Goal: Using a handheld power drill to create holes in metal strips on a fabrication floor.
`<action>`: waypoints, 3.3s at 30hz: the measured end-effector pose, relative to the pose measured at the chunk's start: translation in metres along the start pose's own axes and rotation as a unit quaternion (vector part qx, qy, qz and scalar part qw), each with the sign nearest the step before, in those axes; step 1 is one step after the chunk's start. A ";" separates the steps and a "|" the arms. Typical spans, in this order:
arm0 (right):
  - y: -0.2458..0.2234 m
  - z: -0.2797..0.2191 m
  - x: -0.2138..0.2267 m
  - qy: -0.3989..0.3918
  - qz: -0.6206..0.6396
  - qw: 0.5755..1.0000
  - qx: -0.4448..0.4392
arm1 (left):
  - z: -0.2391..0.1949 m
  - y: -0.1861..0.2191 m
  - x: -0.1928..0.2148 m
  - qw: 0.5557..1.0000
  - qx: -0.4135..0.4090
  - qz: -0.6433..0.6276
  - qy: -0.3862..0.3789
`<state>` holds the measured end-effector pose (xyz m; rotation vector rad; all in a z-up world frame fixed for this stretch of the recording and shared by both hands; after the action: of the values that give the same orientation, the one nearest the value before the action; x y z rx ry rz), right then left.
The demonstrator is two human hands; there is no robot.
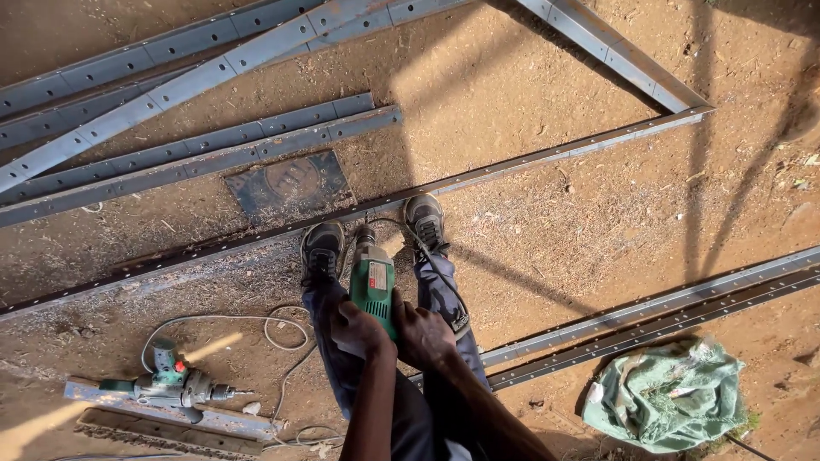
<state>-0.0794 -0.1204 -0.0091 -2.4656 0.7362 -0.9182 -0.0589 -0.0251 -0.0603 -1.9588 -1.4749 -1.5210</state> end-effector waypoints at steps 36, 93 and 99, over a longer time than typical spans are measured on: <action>0.008 -0.002 0.023 -0.026 0.040 0.999 0.000 | -0.018 0.079 0.031 0.996 0.038 -0.020 -0.083; -0.007 0.000 0.071 0.092 -0.106 0.988 0.070 | 0.035 0.102 0.026 0.707 -0.492 0.332 -0.385; -0.009 0.000 0.084 0.085 -0.085 0.990 0.077 | 0.034 0.100 0.020 0.698 -0.480 0.341 -0.408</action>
<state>-0.0223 -0.1637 0.0359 -2.3615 0.4926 -1.2142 0.0409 -0.0354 -0.0221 -3.4918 0.2840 -1.1017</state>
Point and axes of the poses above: each hand's wrist, its own z-axis towards the middle knuckle, its own x-axis out of the back of the hand, y = z × x, the point moved 2 cm from there along z, towards the middle knuckle, and after that the axes turned 11 degrees about -y, right-handed, at the moved point
